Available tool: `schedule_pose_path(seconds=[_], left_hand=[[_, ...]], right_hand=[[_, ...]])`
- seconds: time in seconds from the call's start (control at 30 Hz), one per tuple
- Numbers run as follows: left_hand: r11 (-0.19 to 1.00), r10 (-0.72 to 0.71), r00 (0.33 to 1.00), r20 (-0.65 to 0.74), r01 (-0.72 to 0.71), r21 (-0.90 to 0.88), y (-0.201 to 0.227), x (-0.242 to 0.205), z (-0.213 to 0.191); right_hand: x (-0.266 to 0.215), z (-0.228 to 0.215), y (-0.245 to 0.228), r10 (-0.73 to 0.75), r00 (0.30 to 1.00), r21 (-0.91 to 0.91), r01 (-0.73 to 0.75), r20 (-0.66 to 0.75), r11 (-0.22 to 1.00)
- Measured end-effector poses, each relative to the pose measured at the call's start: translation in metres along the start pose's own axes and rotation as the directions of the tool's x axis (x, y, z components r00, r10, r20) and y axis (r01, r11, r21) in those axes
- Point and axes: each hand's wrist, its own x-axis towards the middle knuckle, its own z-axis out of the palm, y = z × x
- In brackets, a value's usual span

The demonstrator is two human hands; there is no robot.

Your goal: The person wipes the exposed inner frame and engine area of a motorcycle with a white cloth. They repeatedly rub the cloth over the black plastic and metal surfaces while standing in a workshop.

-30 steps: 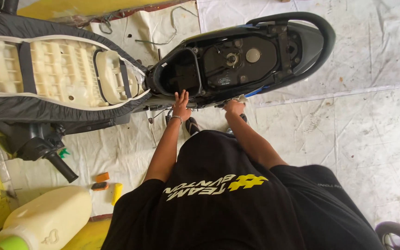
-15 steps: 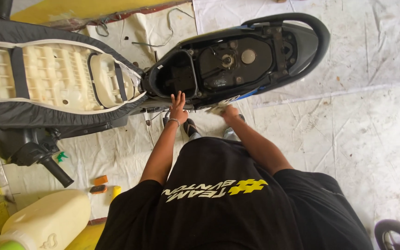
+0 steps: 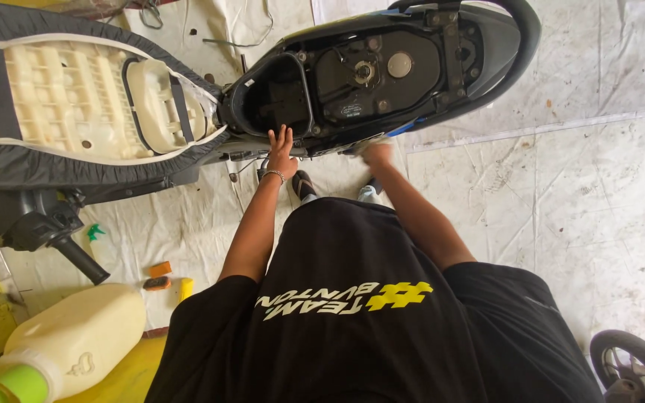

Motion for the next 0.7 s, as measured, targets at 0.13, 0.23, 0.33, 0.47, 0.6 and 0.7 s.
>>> schedule_pose_path(seconds=[0.13,0.23,0.33,0.47,0.6,0.7], left_hand=[[1.0,-0.019,1.0,-0.005,0.019,-0.004,0.0,0.009,0.004],[0.998,-0.021,0.999,0.029,0.023,-0.056,-0.007,0.0,0.007],[0.997,0.008,1.0,0.0,-0.008,-0.071,-0.005,0.006,0.005],[0.997,0.011,0.999,-0.036,-0.013,-0.072,-0.008,-0.001,0.012],[0.987,-0.104,0.994,0.042,0.109,-0.12,-0.002,0.004,-0.007],[0.992,0.004,1.0,-0.012,-0.005,-0.124,-0.014,0.008,0.016]], right_hand=[[-0.013,-0.061,-0.118,-0.394,0.913,0.354,0.338,0.101,0.872],[-0.038,-0.063,-0.117,-0.622,0.754,-0.133,0.652,0.212,0.746],[-0.018,-0.051,-0.077,-0.621,0.778,-0.209,0.625,0.093,0.752],[-0.085,-0.259,-0.022,0.037,0.985,0.56,0.064,-0.167,0.826],[-0.101,-0.286,0.004,-0.024,0.975,0.298,0.091,-0.221,0.95],[-0.113,-0.198,-0.001,-0.109,0.945,0.17,0.167,-0.307,0.971]])
